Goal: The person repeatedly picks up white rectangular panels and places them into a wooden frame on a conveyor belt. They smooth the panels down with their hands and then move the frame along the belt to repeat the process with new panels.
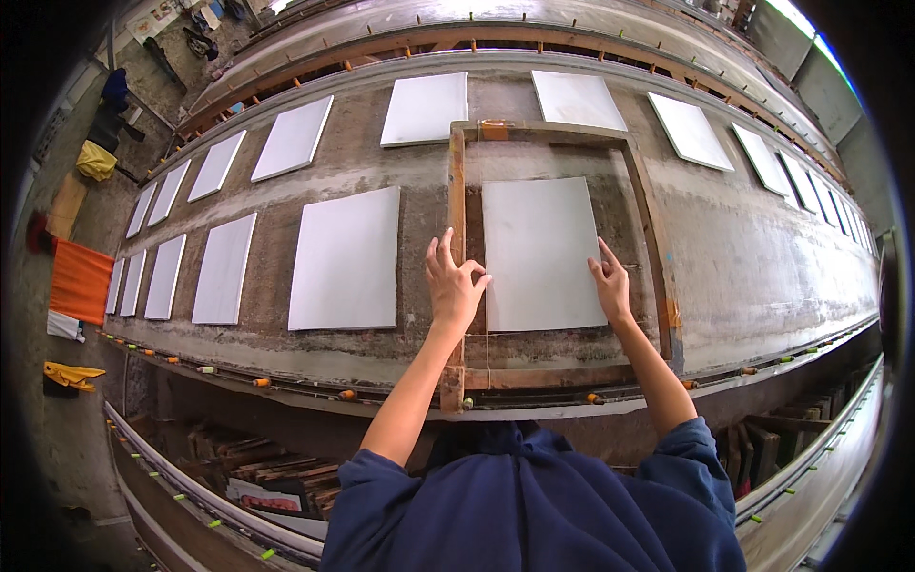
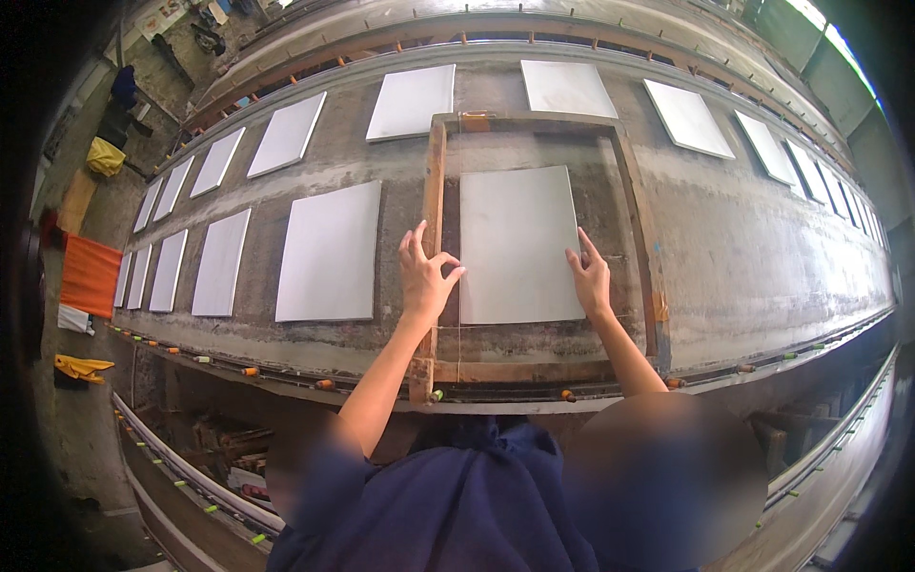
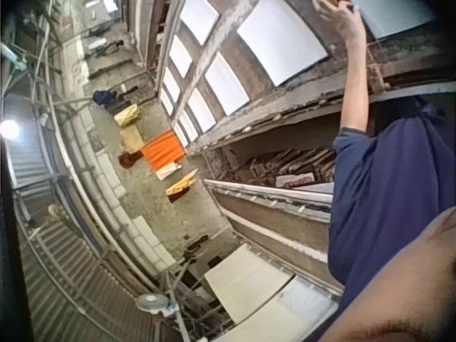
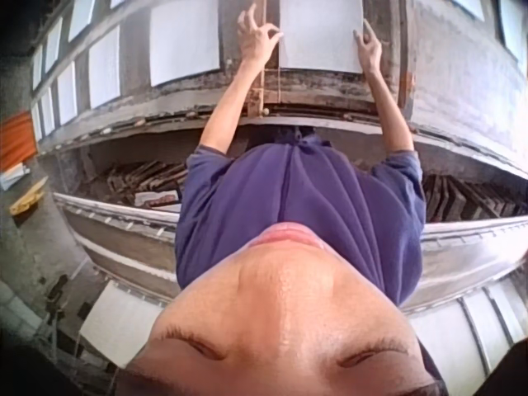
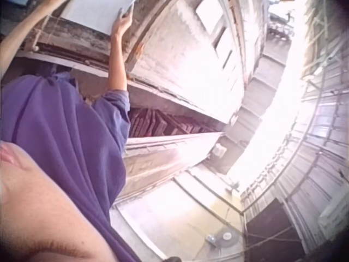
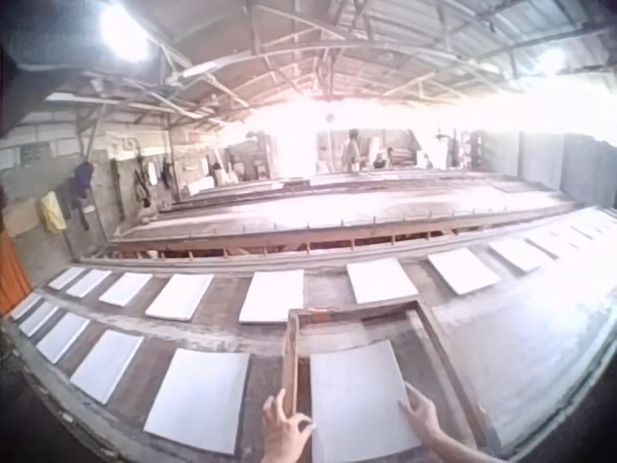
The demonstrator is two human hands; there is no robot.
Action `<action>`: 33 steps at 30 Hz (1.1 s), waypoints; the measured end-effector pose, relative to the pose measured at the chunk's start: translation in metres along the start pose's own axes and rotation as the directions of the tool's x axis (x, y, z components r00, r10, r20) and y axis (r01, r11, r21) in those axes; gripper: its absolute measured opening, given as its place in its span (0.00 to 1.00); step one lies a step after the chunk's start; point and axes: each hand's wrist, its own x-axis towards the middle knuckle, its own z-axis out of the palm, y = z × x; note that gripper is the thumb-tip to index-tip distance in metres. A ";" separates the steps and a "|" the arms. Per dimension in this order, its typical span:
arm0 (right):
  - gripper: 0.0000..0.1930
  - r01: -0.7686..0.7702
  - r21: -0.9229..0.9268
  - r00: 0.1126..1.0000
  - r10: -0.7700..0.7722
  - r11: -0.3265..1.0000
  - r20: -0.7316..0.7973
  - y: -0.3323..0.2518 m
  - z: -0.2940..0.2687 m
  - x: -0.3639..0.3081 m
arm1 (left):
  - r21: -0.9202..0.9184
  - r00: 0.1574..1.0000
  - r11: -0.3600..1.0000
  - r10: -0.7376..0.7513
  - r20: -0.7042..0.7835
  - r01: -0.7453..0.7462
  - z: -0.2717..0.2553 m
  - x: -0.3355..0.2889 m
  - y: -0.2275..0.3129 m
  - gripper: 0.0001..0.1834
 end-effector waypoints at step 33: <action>0.25 0.361 -0.639 0.906 -0.418 0.680 0.067 0.000 0.007 -0.003 | 0.031 0.992 0.991 0.127 0.018 -0.128 0.000 0.004 0.004 0.05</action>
